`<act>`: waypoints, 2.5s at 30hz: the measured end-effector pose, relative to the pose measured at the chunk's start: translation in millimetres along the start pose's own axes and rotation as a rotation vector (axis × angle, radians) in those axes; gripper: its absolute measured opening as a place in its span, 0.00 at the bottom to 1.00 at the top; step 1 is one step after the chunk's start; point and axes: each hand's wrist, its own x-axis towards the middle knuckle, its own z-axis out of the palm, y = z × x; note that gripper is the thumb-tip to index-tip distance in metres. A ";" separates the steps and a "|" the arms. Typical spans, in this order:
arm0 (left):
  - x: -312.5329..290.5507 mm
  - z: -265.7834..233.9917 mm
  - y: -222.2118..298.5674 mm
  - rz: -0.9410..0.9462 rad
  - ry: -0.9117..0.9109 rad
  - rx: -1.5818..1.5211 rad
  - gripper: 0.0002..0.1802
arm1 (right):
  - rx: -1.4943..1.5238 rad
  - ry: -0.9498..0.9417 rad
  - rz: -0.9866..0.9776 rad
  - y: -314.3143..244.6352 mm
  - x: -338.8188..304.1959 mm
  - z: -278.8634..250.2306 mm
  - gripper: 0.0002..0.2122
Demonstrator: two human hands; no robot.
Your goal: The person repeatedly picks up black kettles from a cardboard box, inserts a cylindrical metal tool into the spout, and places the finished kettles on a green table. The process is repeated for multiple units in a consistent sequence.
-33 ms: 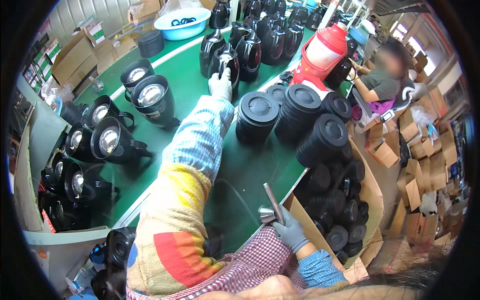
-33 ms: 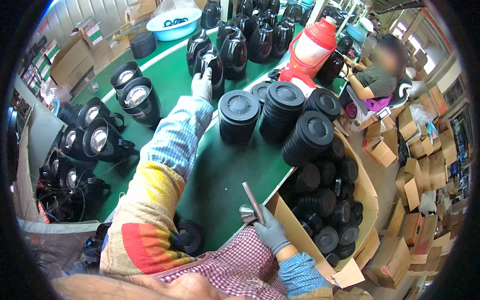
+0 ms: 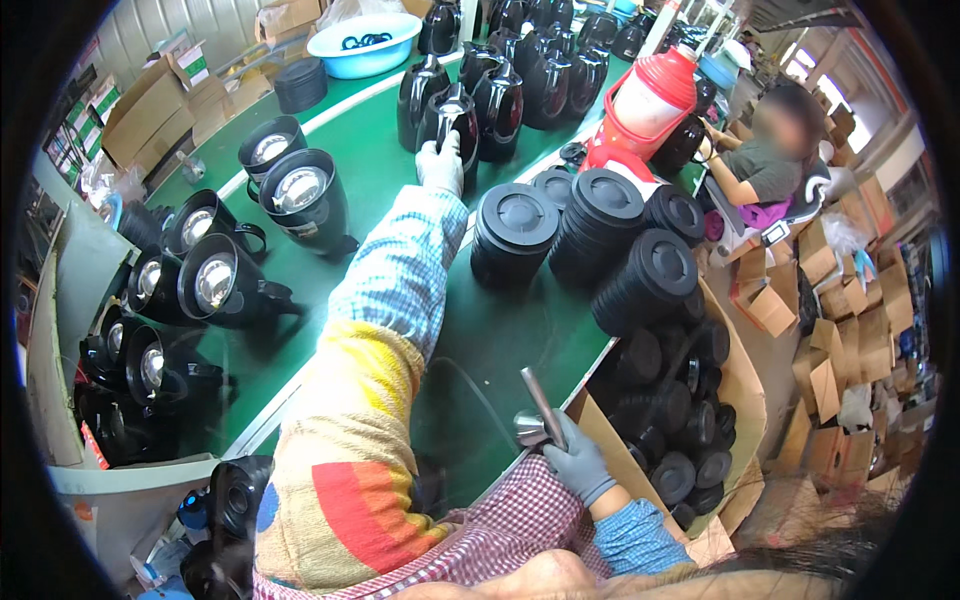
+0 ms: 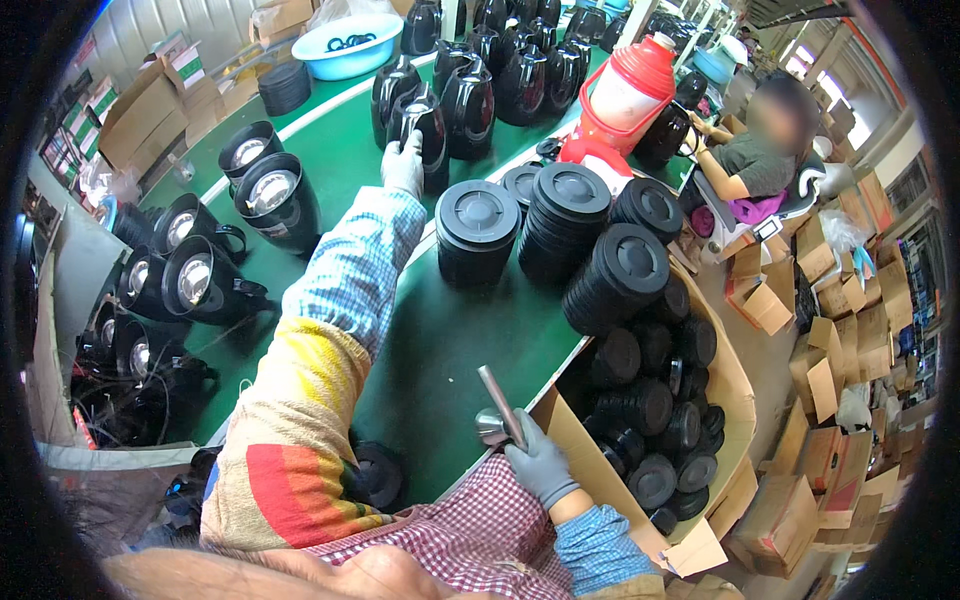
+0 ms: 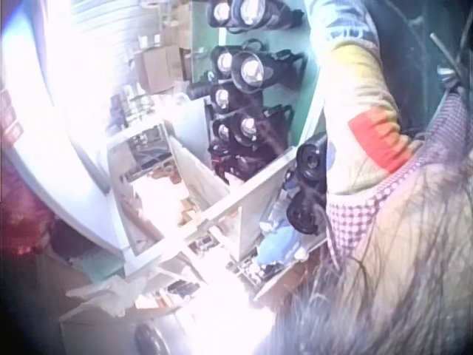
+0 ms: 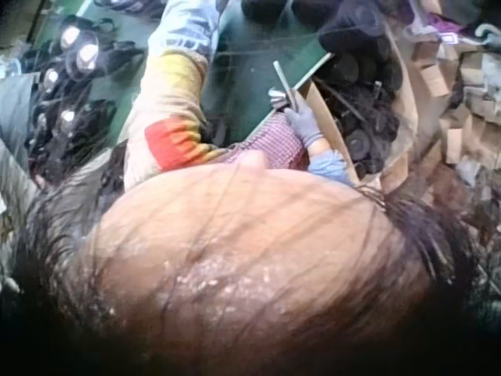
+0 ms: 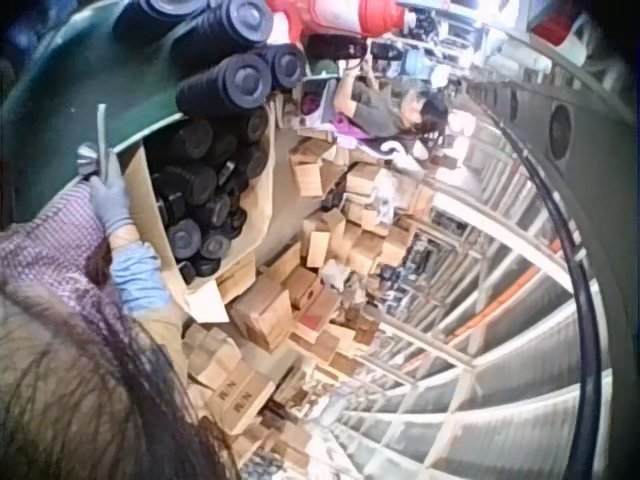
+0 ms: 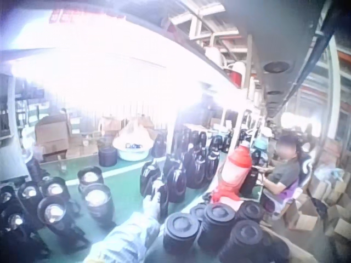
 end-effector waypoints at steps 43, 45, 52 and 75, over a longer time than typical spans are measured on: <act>-494.3 -201.8 120.4 0.713 -1.950 0.276 0.21 | 0.295 0.610 -0.246 32.0 -341.4 -1.5 0.24; -510.2 -192.0 94.3 0.569 -2.024 0.195 0.23 | 0.185 0.665 -0.316 42.0 -362.2 17.4 0.24; -544.1 -213.8 85.3 -0.638 -1.672 -0.137 0.24 | 0.058 0.684 -0.217 46.9 -395.5 34.5 0.27; -562.9 -157.5 30.6 -0.356 -2.034 0.058 0.29 | -0.385 0.296 -0.436 56.4 -309.8 -49.3 0.18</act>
